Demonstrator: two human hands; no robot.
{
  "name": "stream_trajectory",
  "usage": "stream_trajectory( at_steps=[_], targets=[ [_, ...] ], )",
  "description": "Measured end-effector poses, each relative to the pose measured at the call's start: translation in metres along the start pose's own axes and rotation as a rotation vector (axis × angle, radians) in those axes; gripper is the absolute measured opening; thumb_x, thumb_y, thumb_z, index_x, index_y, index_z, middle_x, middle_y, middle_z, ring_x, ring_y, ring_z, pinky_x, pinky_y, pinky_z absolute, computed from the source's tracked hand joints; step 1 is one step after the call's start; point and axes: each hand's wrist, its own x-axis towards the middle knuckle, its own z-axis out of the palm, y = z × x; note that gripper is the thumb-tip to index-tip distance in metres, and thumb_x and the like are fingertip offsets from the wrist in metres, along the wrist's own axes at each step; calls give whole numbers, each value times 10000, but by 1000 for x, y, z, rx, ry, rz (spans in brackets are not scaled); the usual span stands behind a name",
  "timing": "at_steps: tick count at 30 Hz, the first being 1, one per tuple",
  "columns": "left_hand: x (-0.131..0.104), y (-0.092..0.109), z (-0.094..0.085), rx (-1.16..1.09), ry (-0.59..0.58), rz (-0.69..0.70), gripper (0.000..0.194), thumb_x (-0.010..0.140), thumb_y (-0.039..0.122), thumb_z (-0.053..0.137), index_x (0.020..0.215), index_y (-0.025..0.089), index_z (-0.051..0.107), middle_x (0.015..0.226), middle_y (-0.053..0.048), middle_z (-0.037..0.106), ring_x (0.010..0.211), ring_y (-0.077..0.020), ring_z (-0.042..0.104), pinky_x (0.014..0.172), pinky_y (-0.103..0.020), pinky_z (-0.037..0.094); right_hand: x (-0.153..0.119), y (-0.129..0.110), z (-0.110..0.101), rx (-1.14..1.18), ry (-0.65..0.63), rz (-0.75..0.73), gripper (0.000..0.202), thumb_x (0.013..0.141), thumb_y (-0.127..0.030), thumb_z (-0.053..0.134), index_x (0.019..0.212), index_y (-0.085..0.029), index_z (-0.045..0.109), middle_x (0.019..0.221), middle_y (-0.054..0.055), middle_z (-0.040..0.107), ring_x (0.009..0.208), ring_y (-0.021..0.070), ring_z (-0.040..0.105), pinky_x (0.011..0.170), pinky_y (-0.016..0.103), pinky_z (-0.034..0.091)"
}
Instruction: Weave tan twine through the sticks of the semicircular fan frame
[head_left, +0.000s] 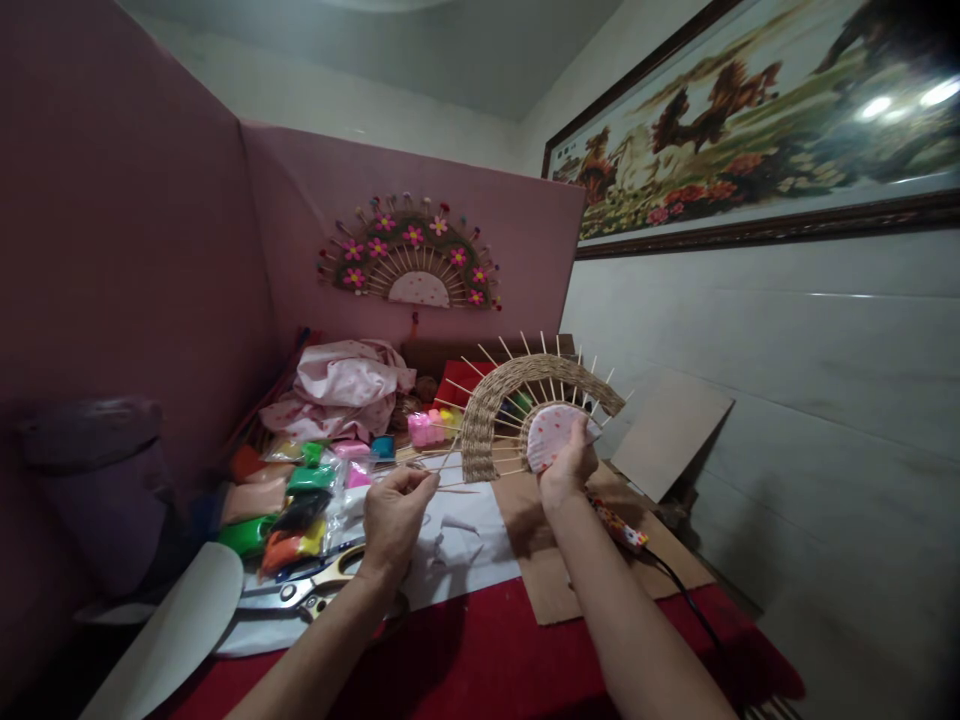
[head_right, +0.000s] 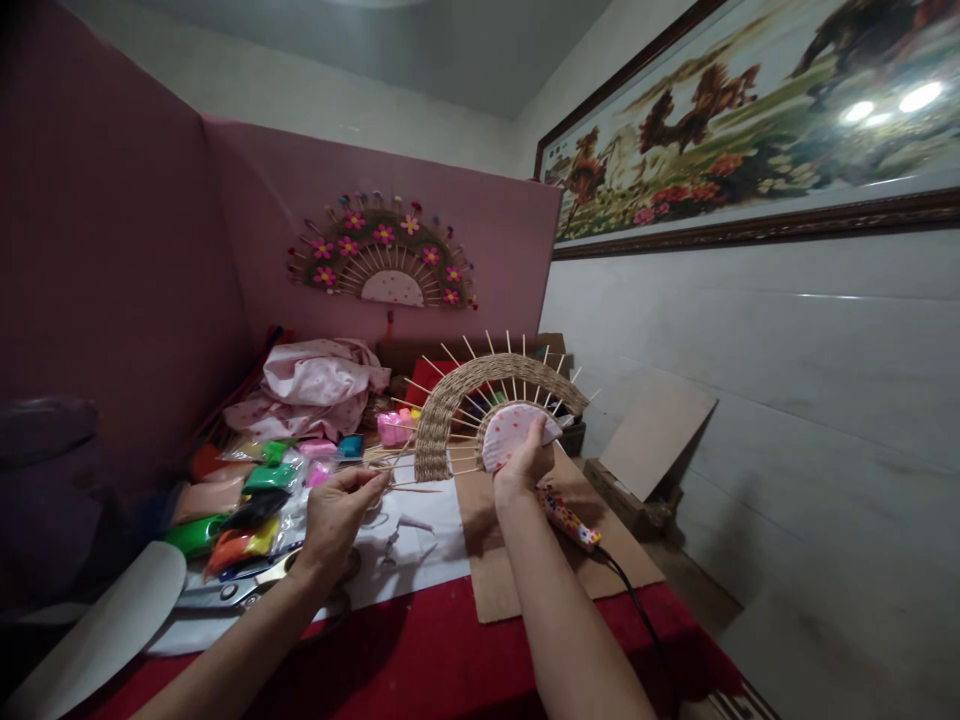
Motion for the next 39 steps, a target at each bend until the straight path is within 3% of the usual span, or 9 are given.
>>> stream_trajectory(
  at_steps=[3, 9, 16, 25, 28, 35, 39],
  targets=[
    [-3, 1, -1, 177, 39, 157, 203, 695, 371, 618, 637, 183, 667, 571, 5, 581, 564, -137, 504, 537, -246, 364, 1, 1, 0, -2, 1, -7, 422, 700, -469, 585, 908, -103, 612, 887, 82, 659, 724, 161, 628, 572, 248, 531],
    [-13, 18, -5, 645, 169, 631, 153, 779, 249, 558, 665, 187, 640, 763, -56, 606, 802, -197, 507, 688, -295, 383, -2, -1, 0, -28, 13, -9, 399, 712, -464, 572, 911, -120, 599, 883, 73, 660, 723, 154, 625, 570, 235, 525],
    [-18, 18, -4, 899, 117, 964, 154, 799, 190, 539, 659, 196, 604, 589, -10, 535, 629, -164, 488, 579, -283, 330, -10, 1, 0, -5, -21, 41, 324, 726, -425, 557, 875, -140, 593, 863, 55, 654, 656, 132, 608, 534, 221, 511],
    [-23, 13, 1, 871, 71, 978, 175, 817, 182, 517, 653, 189, 579, 546, 5, 539, 544, -142, 515, 535, -282, 307, -12, 3, 1, 36, -35, 96, 319, 730, -438, 561, 855, -147, 599, 821, 36, 657, 621, 127, 604, 531, 231, 510],
    [-23, 15, 0, 848, 67, 974, 155, 821, 182, 515, 686, 180, 592, 564, -2, 562, 581, -149, 540, 555, -279, 325, -13, 6, 0, 70, -36, 199, 319, 726, -450, 574, 833, -150, 596, 810, 26, 657, 630, 124, 605, 535, 232, 508],
    [-15, 21, -8, 835, 104, 976, 133, 815, 183, 523, 709, 172, 602, 572, -5, 578, 578, -155, 543, 543, -282, 328, -29, 2, 2, 293, -330, 515, 95, 742, -262, 609, 790, -183, 590, 655, -45, 655, 550, 83, 595, 539, 196, 490],
    [-11, 19, -11, 794, 123, 967, 92, 809, 187, 538, 762, 174, 616, 623, -12, 618, 619, -156, 574, 575, -272, 354, -30, 1, 3, 295, -317, 530, 124, 756, -296, 589, 815, -187, 595, 663, -49, 657, 553, 76, 594, 511, 180, 473]
  ],
)
